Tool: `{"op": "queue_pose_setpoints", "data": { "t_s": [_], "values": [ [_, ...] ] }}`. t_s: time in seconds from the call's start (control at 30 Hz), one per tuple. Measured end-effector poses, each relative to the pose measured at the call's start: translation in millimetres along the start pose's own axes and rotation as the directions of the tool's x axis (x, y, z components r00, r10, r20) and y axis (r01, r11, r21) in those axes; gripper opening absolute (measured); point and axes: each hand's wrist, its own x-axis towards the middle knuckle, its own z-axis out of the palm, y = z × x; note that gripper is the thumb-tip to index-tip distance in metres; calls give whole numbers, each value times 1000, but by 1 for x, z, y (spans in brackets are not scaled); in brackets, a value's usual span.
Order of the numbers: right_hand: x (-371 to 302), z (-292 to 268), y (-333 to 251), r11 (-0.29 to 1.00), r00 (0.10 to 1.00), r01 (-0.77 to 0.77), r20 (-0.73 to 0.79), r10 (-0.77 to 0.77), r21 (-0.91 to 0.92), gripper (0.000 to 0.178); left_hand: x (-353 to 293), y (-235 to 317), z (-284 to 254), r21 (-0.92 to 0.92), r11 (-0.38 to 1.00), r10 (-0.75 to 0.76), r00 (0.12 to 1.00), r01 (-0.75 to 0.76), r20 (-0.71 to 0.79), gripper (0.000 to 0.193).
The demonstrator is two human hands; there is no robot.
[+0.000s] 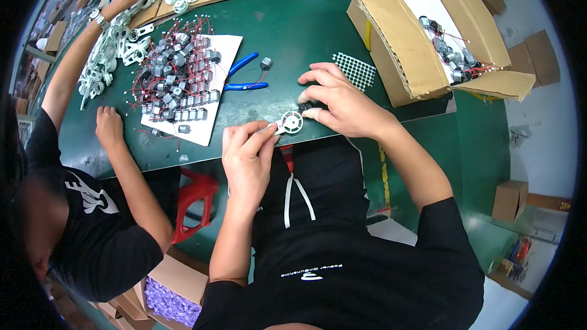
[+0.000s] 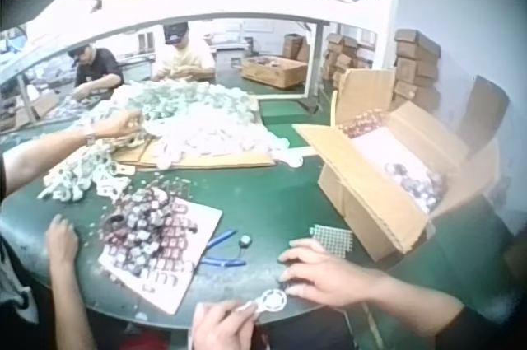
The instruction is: Assemble small electronic motor components into white plastic housings at a factory workbench.
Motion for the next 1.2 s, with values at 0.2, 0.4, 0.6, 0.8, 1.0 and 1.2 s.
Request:
{"op": "queue_pose_setpoints", "data": {
  "t_s": [0.2, 0.4, 0.6, 0.8, 1.0, 1.2],
  "values": [
    [1, -6, -8, 999, 999, 45, 5, -45, -22, 24, -2, -6, 2, -19, 1000, 16, 1000, -16, -8, 34],
    [3, -37, -53, 935, 991, 130, 68, -114, -330, 25, 10, 10, -8, 23, 999, 28, 999, -28, 18, 45],
    [20, -25, -74, 830, 945, 327, 147, -292, -451, 23, 13, 26, -8, 76, 991, 99, 988, -108, 121, 50],
    [16, -23, -54, 964, 966, 252, 82, -245, -87, 36, 9, 28, -26, -34, 996, -76, 976, 85, 206, 44],
    [14, -7, -39, 951, 971, 238, -67, -229, 197, 30, 9, 24, -35, -125, 988, -70, 982, 92, 173, 42],
    [16, -5, -40, 938, 972, 236, -66, -227, 255, 29, 10, 23, -35, -130, 989, -44, 989, 63, 144, 39]
  ]
}}
